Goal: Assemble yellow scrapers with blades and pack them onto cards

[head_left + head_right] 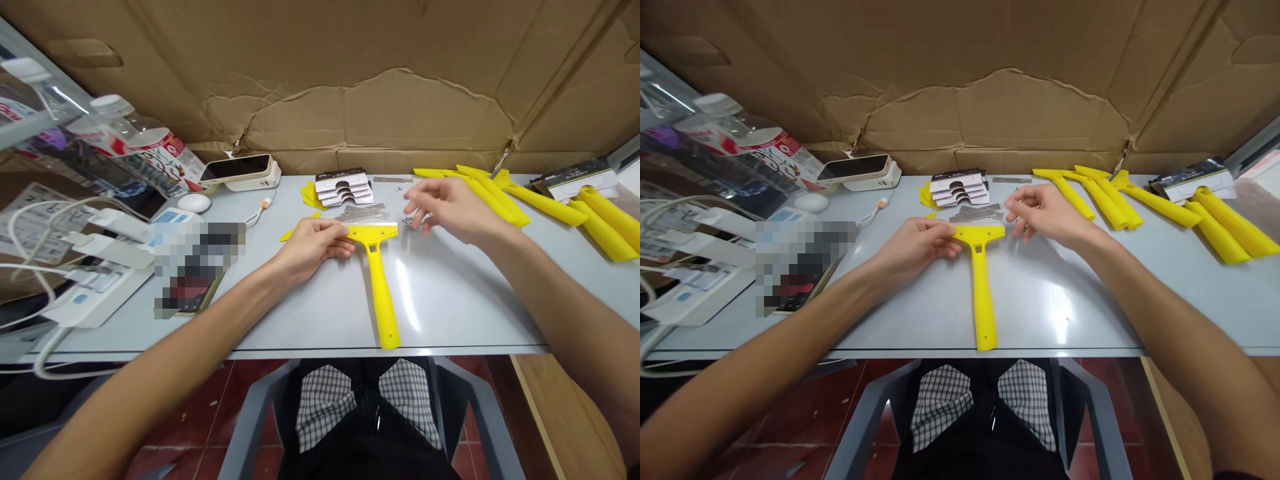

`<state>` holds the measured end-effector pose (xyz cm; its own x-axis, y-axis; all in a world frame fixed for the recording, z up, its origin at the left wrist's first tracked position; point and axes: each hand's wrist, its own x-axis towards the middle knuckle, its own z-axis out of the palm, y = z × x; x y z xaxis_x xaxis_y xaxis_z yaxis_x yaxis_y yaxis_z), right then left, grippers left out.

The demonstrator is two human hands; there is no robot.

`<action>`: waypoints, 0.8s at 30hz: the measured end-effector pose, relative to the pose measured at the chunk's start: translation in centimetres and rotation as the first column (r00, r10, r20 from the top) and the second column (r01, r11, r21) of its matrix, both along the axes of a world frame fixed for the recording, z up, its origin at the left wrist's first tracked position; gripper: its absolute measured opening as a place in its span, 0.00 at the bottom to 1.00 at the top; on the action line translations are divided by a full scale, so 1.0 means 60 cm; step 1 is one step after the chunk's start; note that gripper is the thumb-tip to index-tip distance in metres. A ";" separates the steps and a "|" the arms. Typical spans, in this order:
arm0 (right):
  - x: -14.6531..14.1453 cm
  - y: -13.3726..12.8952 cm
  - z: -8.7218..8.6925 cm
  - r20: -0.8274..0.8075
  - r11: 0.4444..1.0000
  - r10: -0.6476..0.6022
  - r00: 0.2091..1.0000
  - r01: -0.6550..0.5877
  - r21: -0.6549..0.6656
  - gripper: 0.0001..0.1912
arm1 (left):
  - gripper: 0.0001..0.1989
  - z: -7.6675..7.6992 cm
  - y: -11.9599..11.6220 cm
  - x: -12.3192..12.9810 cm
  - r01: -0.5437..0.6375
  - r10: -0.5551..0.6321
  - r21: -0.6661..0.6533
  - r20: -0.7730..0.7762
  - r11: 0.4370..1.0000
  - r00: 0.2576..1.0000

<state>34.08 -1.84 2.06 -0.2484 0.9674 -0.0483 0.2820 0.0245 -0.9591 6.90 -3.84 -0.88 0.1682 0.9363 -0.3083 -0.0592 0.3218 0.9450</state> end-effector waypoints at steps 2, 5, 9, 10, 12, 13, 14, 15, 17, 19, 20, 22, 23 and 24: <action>0.023 0.006 0.016 0.094 0.984 -0.125 0.988 0.112 0.138 0.15 | 0.08 -0.001 0.000 -0.003 -0.006 0.006 0.000 -0.002 1.000 1.000; 0.066 0.012 0.043 0.283 0.849 -0.399 0.872 0.236 0.472 0.11 | 0.07 -0.003 0.001 -0.006 -0.015 0.015 -0.012 -0.001 1.000 1.000; 0.106 0.020 0.059 0.616 0.842 -0.393 0.682 -0.003 0.540 0.07 | 0.07 -0.003 0.001 -0.008 -0.037 0.038 -0.031 0.027 0.999 0.999; 0.111 0.022 0.058 0.686 0.873 -0.329 0.649 -0.067 0.483 0.07 | 0.07 -0.003 0.001 -0.008 -0.041 0.042 -0.035 0.035 0.999 0.998; 0.115 0.028 0.050 0.774 0.921 -0.197 0.602 -0.156 0.356 0.06 | 0.08 -0.004 0.001 -0.008 -0.045 0.046 -0.036 0.043 0.998 0.998; 0.115 0.031 0.043 0.797 0.932 -0.144 0.587 -0.190 0.308 0.06 | 0.08 -0.004 0.001 -0.008 -0.044 0.045 -0.034 0.042 0.998 0.998; 0.115 0.035 0.036 0.810 0.935 -0.103 0.578 -0.220 0.276 0.06 | 0.08 -0.005 0.001 -0.008 -0.041 0.042 -0.030 0.040 0.999 0.998; 0.114 0.038 0.029 0.814 0.934 -0.077 0.575 -0.245 0.261 0.06 | 0.08 -0.005 0.001 -0.008 -0.037 0.038 -0.026 0.036 0.999 0.999; 0.112 0.043 0.015 0.815 0.922 -0.049 0.578 -0.288 0.259 0.07 | 0.08 -0.005 0.001 -0.008 -0.031 0.031 -0.019 0.028 0.999 0.999; 0.107 0.046 0.004 0.820 0.912 -0.033 0.571 -0.318 0.258 0.07 | 0.08 -0.005 0.001 -0.008 -0.028 0.028 -0.017 0.016 0.999 0.999; 0.103 0.046 -0.001 0.825 0.908 -0.024 0.565 -0.333 0.254 0.08 | 0.08 -0.005 0.000 -0.008 -0.029 0.029 -0.018 0.009 0.999 1.000; 0.095 0.044 -0.007 0.831 0.900 -0.002 0.557 -0.361 0.244 0.08 | 0.07 -0.006 0.000 -0.009 -0.032 0.032 -0.018 -0.005 0.999 0.999; 0.091 0.042 -0.009 0.830 0.898 0.009 0.558 -0.370 0.239 0.08 | 0.07 -0.006 0.000 -0.009 -0.034 0.034 -0.017 -0.009 0.999 0.999; 0.087 0.040 -0.010 0.828 0.898 0.019 0.561 -0.374 0.233 0.07 | 0.07 -0.007 0.000 -0.009 -0.036 0.036 -0.016 -0.012 0.999 0.999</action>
<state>39.29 0.58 1.46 -0.4653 0.8851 -0.0051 0.8575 0.4494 -0.2506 6.34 -3.83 -1.28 0.1307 0.9367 -0.3249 -0.0604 0.3346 0.9404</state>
